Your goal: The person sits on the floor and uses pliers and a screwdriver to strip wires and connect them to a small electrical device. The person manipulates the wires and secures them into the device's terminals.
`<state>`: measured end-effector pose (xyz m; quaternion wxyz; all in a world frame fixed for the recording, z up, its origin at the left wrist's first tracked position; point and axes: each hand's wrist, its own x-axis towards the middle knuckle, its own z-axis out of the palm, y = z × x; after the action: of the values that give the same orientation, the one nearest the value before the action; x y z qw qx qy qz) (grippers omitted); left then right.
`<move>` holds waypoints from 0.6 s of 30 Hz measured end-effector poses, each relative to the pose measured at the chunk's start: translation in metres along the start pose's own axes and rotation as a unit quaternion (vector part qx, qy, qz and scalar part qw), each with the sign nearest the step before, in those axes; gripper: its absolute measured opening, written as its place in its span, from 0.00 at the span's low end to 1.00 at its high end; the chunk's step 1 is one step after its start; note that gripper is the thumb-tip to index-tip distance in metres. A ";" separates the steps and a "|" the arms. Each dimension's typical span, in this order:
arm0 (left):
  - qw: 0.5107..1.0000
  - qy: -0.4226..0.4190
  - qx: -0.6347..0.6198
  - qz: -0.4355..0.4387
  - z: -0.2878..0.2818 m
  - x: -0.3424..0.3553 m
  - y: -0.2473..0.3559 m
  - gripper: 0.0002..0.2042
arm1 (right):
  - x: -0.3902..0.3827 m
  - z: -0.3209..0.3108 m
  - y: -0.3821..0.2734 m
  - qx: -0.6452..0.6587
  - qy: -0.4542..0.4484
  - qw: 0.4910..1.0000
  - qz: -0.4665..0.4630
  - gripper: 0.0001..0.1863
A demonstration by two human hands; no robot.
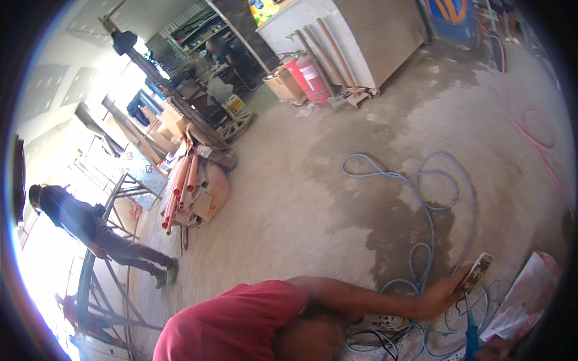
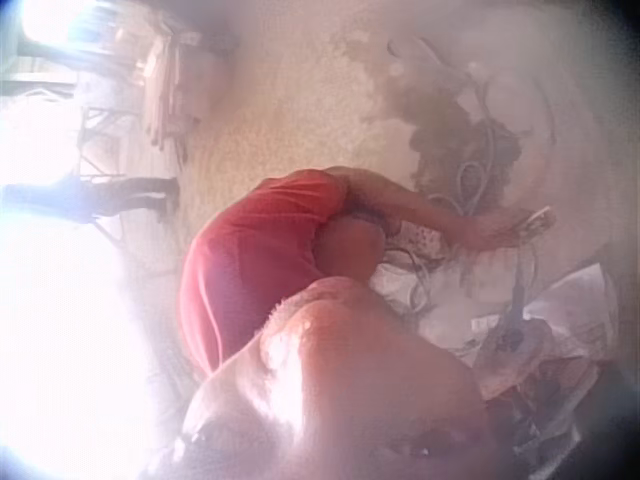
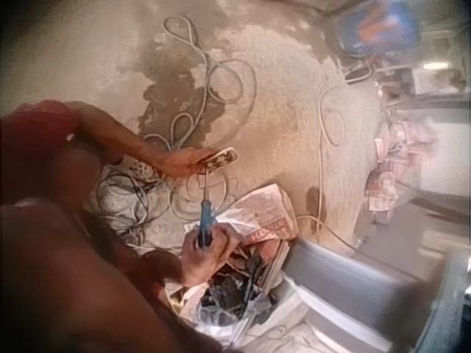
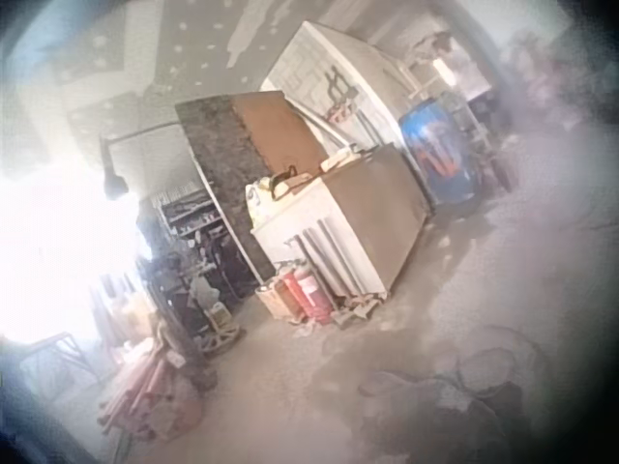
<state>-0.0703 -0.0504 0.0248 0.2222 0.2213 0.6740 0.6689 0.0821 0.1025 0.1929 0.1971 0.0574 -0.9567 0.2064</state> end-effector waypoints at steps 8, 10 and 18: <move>0.998 0.017 0.023 0.059 -0.007 -0.014 -0.003 0.33 | -0.013 0.013 -0.007 0.094 0.093 0.990 -0.044 0.16; 0.999 0.000 0.026 0.045 -0.002 -0.014 0.001 0.33 | -0.021 0.013 -0.004 0.090 0.117 0.988 -0.042 0.16; 0.999 0.006 0.032 0.034 0.008 -0.015 -0.012 0.32 | -0.014 0.016 -0.010 0.041 0.160 0.984 -0.069 0.10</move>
<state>-0.0530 -0.0529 0.0128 0.1881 0.2472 0.6887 0.6552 0.0910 0.0876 0.1781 0.3586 0.0974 -0.8974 0.2380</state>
